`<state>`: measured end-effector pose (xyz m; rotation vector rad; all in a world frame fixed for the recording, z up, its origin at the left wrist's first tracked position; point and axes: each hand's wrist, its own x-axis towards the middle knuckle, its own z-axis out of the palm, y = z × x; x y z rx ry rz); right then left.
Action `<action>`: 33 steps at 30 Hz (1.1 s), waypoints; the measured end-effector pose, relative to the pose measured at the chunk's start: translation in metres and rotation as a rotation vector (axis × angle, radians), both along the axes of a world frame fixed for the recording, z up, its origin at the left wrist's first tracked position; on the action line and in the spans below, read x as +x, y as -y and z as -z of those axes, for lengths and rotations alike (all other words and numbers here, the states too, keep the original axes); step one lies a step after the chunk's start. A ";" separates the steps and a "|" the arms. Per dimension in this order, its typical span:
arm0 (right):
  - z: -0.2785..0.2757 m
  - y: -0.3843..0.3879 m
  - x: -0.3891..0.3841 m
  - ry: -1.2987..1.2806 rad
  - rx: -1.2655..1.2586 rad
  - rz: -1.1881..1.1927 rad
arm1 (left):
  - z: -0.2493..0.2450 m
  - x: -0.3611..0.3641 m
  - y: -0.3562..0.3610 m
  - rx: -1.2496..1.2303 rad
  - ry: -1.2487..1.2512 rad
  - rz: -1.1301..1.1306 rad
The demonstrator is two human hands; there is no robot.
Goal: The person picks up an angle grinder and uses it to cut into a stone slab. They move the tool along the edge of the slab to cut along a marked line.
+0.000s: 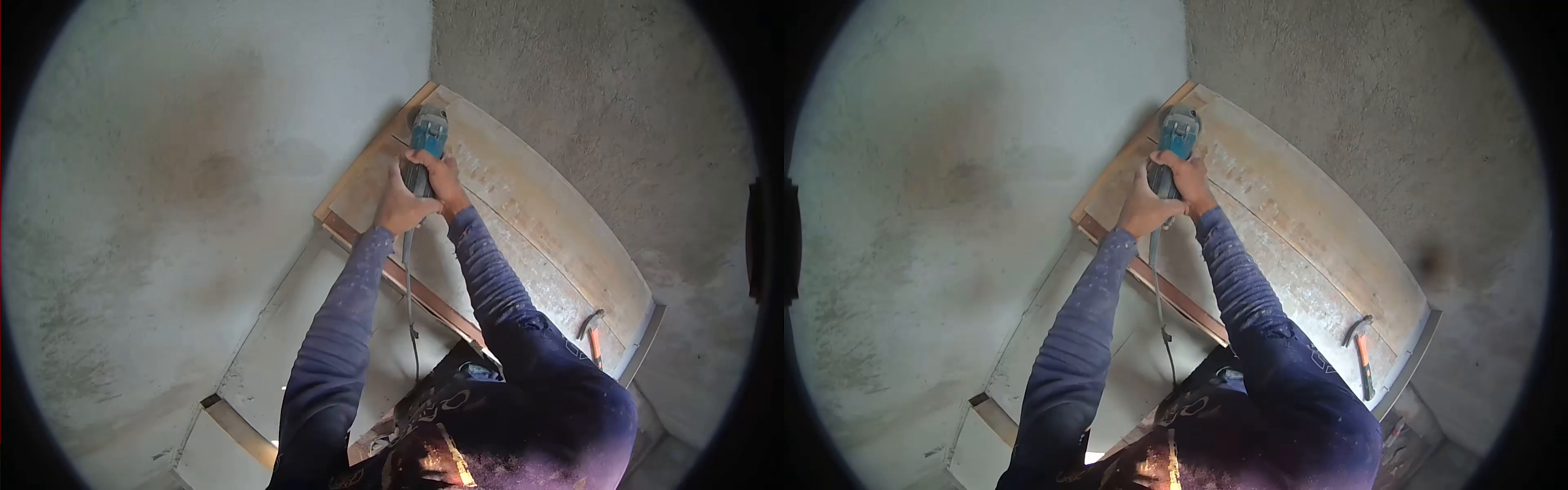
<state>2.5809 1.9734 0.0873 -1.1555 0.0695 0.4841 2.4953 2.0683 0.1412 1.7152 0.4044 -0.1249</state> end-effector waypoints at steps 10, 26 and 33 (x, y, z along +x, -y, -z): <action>0.033 0.000 0.101 -0.009 -0.255 0.057 | 0.047 0.104 0.000 -0.053 -0.081 -0.006; 0.031 -0.011 0.133 0.038 -0.501 0.005 | 0.078 0.136 -0.010 -0.103 -0.034 -0.063; 0.016 -0.018 0.128 -0.002 -0.525 0.046 | 0.055 0.133 -0.021 -0.241 -0.141 -0.024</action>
